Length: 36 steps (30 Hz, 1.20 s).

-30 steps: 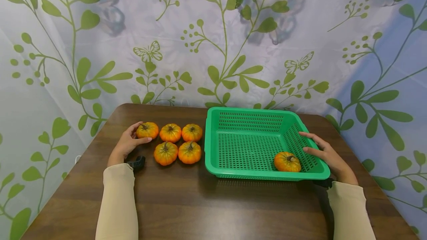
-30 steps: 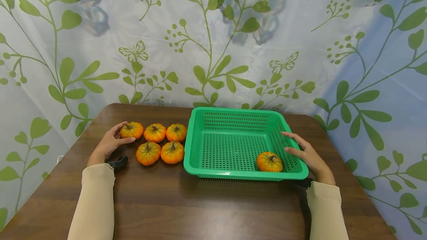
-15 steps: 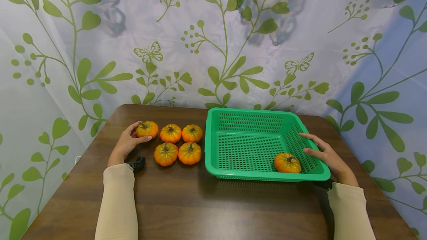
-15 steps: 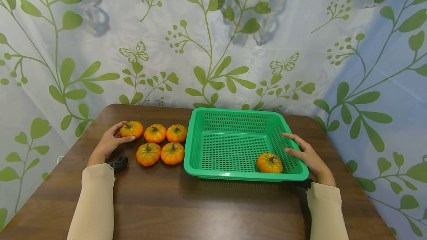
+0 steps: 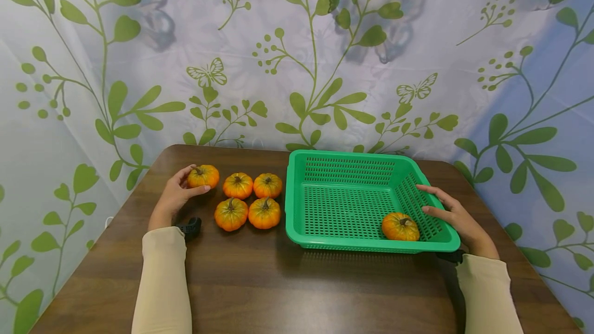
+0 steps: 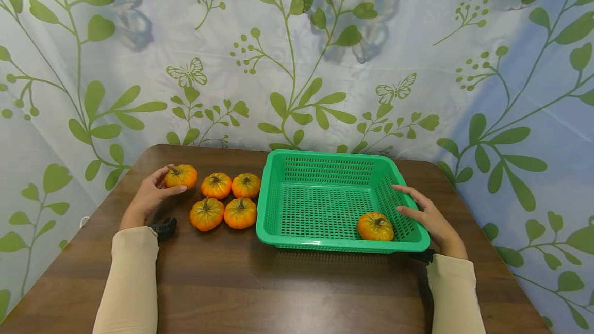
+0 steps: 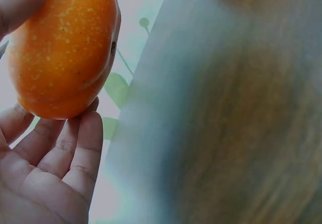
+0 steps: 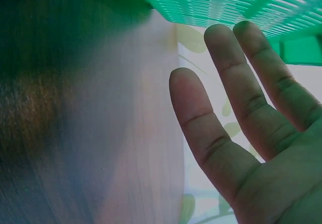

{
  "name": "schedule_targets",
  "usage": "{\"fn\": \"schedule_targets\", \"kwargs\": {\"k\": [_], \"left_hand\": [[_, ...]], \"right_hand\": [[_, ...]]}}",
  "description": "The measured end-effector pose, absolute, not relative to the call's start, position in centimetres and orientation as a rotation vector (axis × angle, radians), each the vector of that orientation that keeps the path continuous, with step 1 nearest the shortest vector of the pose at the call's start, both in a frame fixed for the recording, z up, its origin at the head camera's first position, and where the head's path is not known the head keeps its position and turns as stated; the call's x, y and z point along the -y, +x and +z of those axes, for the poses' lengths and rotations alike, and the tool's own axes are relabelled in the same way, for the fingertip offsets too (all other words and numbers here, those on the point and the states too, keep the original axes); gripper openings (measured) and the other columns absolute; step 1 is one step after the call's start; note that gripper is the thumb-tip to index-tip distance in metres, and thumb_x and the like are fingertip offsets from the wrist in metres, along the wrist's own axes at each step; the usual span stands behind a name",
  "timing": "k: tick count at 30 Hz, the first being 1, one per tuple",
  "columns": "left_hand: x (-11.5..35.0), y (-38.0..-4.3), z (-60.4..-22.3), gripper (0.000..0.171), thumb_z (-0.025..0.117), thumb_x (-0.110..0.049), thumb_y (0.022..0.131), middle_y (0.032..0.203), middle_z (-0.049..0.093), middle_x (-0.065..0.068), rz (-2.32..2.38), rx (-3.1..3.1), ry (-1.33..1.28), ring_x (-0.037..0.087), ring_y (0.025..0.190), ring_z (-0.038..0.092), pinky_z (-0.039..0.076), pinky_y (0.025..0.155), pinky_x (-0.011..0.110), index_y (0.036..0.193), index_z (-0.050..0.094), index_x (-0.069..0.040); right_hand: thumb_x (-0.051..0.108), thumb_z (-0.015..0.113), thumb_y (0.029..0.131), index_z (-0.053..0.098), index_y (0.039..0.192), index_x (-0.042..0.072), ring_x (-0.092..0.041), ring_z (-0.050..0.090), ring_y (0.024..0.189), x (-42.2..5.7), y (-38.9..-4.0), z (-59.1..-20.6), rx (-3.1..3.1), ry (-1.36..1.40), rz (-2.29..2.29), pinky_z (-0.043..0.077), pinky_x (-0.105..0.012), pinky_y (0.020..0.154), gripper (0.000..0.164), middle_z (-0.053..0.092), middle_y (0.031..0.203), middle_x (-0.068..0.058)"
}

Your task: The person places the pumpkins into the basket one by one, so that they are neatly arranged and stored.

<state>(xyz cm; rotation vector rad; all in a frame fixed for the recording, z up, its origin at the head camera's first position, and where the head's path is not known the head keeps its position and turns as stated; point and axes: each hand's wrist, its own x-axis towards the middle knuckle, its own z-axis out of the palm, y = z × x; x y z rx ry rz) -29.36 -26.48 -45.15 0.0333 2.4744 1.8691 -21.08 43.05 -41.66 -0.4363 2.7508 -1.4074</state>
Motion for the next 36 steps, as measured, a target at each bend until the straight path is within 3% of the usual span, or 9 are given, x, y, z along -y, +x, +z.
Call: {"fn": "schedule_targets", "kwargs": {"k": [8, 13, 20, 28, 33, 36], "left_hand": [[26.7, -29.2, -44.4, 0.09, 0.074, -0.008, 0.102, 0.175, 0.023, 0.026, 1.875, -2.469, 0.082, 0.041, 0.158, 0.031, 0.04, 0.122, 0.029, 0.172, 0.019, 0.001], [26.5, -29.1, -43.8, 0.091, 0.076, -0.009, 0.102, 0.176, 0.022, 0.025, 1.869, -2.482, 0.112, 0.042, 0.157, 0.032, 0.04, 0.123, 0.034, 0.172, 0.019, 0.0], [26.2, -28.8, -42.9, 0.089, 0.078, -0.01, 0.101, 0.174, 0.028, 0.024, 1.874, -2.513, 0.145, 0.04, 0.154, 0.036, 0.042, 0.117, 0.022, 0.171, 0.024, 0.0], [25.6, -28.5, -41.7, 0.086, 0.078, -0.011, 0.101, 0.17, 0.035, 0.025, 1.864, -2.546, 0.176, 0.032, 0.143, 0.046, 0.045, 0.102, 0.01, 0.17, 0.028, -0.001], [25.3, -28.4, -40.9, 0.086, 0.078, -0.011, 0.101, 0.169, 0.037, 0.024, 1.866, -2.55, 0.185, 0.026, 0.139, 0.048, 0.046, 0.101, 0.01, 0.17, 0.028, -0.001], [25.1, -28.3, -40.4, 0.086, 0.078, -0.012, 0.101, 0.169, 0.037, 0.024, 1.865, -2.547, 0.184, 0.028, 0.142, 0.047, 0.047, 0.103, 0.011, 0.171, 0.028, -0.002]], "right_hand": [[0.015, 0.058, 0.112, 0.038, 0.169, 0.012, 0.007, 0.032, 0.134, -43.0, -21.1, -41.6, -2.752, -0.436, -1.41, 0.044, -0.014, 0.092, 0.06, 0.023, 0.173, -0.03], [0.012, 0.058, 0.111, 0.039, 0.168, 0.014, -0.002, 0.034, 0.141, -43.2, -21.2, -41.8, -2.757, -0.452, -1.423, 0.044, -0.013, 0.092, 0.06, 0.026, 0.173, -0.025], [0.009, 0.058, 0.111, 0.041, 0.168, 0.016, 0.01, 0.032, 0.133, -43.3, -21.2, -42.1, -2.768, -0.473, -1.428, 0.043, -0.012, 0.092, 0.06, 0.03, 0.173, -0.015], [0.012, 0.058, 0.111, 0.039, 0.168, 0.014, -0.012, 0.034, 0.146, -43.2, -21.2, -41.9, -2.768, -0.441, -1.407, 0.044, -0.013, 0.092, 0.06, 0.025, 0.173, -0.028], [0.011, 0.058, 0.111, 0.04, 0.168, 0.015, 0.005, 0.033, 0.135, -43.2, -21.3, -41.9, -2.776, -0.449, -1.404, 0.044, -0.013, 0.091, 0.06, 0.026, 0.172, -0.028], [0.011, 0.058, 0.111, 0.04, 0.168, 0.016, 0.004, 0.034, 0.136, -43.2, -21.3, -41.9, -2.777, -0.454, -1.404, 0.044, -0.014, 0.091, 0.06, 0.027, 0.172, -0.026]]}}
